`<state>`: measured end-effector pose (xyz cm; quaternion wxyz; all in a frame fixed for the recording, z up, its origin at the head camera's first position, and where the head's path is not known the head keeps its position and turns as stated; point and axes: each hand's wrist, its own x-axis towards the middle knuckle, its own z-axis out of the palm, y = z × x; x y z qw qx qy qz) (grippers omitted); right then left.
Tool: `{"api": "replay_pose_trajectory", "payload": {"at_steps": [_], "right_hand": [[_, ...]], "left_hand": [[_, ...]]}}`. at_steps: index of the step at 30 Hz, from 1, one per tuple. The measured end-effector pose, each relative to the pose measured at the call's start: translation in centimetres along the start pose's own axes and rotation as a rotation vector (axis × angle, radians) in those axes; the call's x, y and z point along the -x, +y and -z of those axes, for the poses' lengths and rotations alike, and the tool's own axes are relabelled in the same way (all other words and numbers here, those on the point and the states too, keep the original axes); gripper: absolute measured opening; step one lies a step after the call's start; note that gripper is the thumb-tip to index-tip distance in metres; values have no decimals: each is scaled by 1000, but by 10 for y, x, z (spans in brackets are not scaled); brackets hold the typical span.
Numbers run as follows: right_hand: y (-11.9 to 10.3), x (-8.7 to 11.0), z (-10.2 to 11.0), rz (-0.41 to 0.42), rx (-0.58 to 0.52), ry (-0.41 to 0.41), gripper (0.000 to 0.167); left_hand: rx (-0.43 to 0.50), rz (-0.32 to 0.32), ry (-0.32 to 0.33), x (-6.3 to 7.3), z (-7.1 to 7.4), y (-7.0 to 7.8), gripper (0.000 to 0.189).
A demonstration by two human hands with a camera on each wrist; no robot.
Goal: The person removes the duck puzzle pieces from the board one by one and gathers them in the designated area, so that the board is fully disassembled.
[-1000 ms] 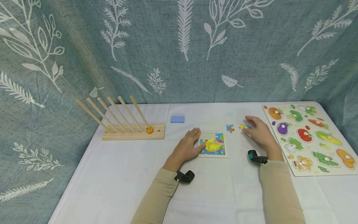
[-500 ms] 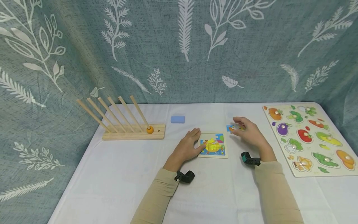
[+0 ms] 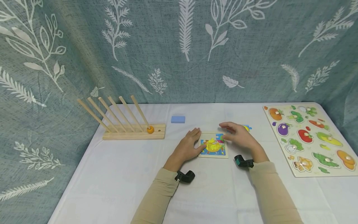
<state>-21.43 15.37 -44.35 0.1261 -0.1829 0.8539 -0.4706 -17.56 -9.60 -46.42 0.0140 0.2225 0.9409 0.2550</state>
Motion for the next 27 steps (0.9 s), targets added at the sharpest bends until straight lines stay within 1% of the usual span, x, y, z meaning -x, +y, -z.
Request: {"api": "replay_pose_trajectory", "payload": {"at_steps": [7,11,13,17,22,27], "right_hand": [[-2,0,-8,-25,16,-45,44],[-2,0,-8,-17,55,-59,38],[0,0,-9,-3,72,-66,36],[1,1,-9,50,105,-82,32],[2,0,-9,114,173,-105,27],[1,-2,-10,130,225,-115,25]], "left_hand": [[3,8,-13,0,0,0,67],[8,9,-14,-1,0,0,67],[6,5,-12,-1,0,-1,67],[-6,-3,-8,-1,-1,-2,67],[-9,0,-5,-1,-1,-2,67],[-3,3,-9,-1,-1,-2,67]]}}
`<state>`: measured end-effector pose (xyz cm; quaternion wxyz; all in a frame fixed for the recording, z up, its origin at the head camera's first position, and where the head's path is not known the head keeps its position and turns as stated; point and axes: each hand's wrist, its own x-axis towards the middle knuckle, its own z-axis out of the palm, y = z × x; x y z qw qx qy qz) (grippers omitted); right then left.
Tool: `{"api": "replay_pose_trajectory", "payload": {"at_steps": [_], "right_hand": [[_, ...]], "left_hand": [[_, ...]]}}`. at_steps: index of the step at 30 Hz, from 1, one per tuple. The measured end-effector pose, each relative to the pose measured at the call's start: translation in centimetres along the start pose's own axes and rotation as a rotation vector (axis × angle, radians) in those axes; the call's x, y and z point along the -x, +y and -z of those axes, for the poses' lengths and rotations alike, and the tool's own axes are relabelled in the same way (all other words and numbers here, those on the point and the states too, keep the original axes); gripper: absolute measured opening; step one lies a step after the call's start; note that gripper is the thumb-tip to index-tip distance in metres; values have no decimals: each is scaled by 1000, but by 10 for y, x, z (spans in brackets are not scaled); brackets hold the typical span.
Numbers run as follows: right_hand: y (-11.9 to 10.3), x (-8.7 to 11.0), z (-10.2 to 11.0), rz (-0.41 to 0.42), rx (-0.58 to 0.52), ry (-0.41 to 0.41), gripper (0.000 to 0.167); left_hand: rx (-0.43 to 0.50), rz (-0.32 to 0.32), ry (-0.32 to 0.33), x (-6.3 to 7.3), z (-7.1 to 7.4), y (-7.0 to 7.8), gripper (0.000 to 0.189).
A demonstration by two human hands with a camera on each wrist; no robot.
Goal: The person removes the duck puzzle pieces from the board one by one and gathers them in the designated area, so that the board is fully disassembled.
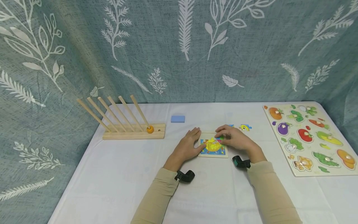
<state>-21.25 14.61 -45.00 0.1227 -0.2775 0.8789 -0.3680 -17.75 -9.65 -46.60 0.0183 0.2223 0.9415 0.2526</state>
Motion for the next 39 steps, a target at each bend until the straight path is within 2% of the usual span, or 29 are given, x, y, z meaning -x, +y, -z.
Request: {"api": "replay_pose_trajectory", "payload": {"at_steps": [10,14,21,30,39], "right_hand": [[-5,0,0,-2,-5,24,17],[-4,0,0,5,-14,43,21],[-2,-1,-2,-42,-65,66,32],[-3,0,-2,-61,-35,83,33],[-4,0,-1,-37,-8,61,36]], "left_hand": [[3,-7,5,1,0,0,67],[5,-2,7,1,-1,1,67],[7,12,3,1,-1,1,68],[2,4,9,1,-1,1,67],[-3,4,9,1,-2,0,67]]}}
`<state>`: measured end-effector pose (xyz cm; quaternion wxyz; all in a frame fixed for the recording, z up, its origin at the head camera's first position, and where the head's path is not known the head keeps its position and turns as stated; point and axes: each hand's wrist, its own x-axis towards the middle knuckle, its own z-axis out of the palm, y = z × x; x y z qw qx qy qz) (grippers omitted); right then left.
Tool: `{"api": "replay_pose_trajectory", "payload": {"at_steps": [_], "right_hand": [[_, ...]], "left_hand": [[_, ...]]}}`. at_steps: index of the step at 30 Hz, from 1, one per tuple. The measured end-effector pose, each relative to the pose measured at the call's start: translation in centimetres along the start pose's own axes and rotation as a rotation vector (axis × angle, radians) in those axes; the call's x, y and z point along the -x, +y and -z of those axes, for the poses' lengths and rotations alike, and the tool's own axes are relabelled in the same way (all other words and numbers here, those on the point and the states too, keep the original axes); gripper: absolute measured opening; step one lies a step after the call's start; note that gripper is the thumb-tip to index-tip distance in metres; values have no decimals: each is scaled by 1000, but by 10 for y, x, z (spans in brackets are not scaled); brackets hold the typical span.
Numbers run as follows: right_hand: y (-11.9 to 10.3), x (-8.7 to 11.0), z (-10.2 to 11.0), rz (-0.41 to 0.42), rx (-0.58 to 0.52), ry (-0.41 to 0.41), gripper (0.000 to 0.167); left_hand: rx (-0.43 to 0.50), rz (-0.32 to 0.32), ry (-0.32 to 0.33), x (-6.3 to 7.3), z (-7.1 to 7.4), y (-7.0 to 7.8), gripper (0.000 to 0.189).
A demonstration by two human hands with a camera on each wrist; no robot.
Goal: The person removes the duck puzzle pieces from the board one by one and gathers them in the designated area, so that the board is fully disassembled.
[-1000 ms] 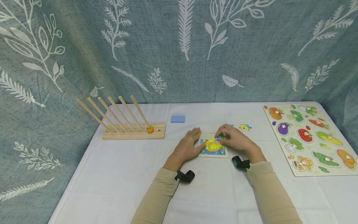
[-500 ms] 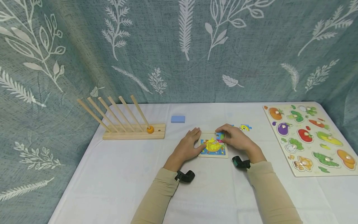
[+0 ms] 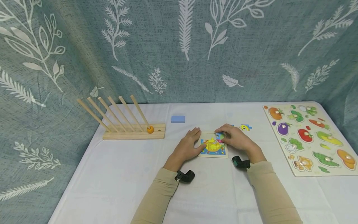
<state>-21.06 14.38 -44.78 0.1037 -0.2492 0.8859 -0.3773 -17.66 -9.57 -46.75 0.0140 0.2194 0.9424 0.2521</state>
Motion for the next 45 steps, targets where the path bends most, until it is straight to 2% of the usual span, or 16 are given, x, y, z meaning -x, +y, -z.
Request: {"api": "replay_pose_trajectory", "payload": {"at_steps": [4,13,18,23,29,38,45], "right_hand": [[-1,0,0,-1,0,2,36],[-2,3,5,-74,-10,35,36],[4,8,12,-70,-24,62,34],[11,14,25,-100,-24,97,34],[20,23,42,-146,15,155,35],[36,36,57,-179,52,228,35],[48,46,65,-265,72,252,36]], "left_hand": [[-3,0,3,0,-1,-1,68],[9,-5,6,1,-1,-1,67],[13,0,4,1,-1,0,67],[10,-12,10,2,-1,-1,67],[5,-27,21,2,-1,-1,67],[6,-16,9,1,-1,-1,67],[-1,-18,6,1,0,0,67]]}}
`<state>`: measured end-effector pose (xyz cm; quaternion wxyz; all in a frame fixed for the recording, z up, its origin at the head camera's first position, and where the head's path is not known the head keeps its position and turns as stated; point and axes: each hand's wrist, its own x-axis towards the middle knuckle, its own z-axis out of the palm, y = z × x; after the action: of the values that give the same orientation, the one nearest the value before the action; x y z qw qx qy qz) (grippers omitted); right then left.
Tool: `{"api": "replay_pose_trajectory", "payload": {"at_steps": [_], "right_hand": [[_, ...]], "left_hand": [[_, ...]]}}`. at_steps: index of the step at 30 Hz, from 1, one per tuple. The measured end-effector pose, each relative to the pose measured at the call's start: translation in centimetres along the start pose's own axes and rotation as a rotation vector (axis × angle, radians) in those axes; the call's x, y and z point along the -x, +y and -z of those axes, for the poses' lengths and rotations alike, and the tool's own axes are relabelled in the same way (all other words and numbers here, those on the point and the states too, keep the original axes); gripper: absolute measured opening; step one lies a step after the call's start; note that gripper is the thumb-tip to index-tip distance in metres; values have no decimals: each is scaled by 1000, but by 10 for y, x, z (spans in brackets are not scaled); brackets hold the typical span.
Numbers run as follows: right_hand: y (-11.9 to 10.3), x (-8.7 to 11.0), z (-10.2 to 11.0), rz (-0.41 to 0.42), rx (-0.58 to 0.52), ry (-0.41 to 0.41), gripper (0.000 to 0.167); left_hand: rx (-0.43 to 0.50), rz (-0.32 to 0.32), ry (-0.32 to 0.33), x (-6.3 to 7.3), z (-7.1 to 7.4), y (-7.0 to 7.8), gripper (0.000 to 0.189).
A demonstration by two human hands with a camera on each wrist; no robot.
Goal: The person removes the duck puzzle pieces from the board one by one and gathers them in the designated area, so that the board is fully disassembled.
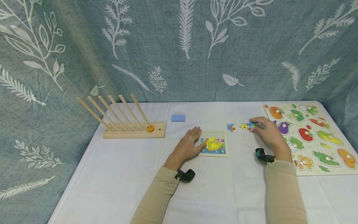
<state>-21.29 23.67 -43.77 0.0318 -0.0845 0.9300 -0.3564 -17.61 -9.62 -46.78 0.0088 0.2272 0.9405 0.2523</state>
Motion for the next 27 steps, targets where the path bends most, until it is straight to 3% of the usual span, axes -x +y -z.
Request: {"api": "replay_pose_trajectory", "payload": {"at_steps": [7,27], "right_hand": [[10,2,4,-71,18,-16,37],[15,5,5,-90,83,-7,36]], "left_hand": [[5,-10,13,0,1,1,66],[7,-14,15,2,1,0,66]]}}
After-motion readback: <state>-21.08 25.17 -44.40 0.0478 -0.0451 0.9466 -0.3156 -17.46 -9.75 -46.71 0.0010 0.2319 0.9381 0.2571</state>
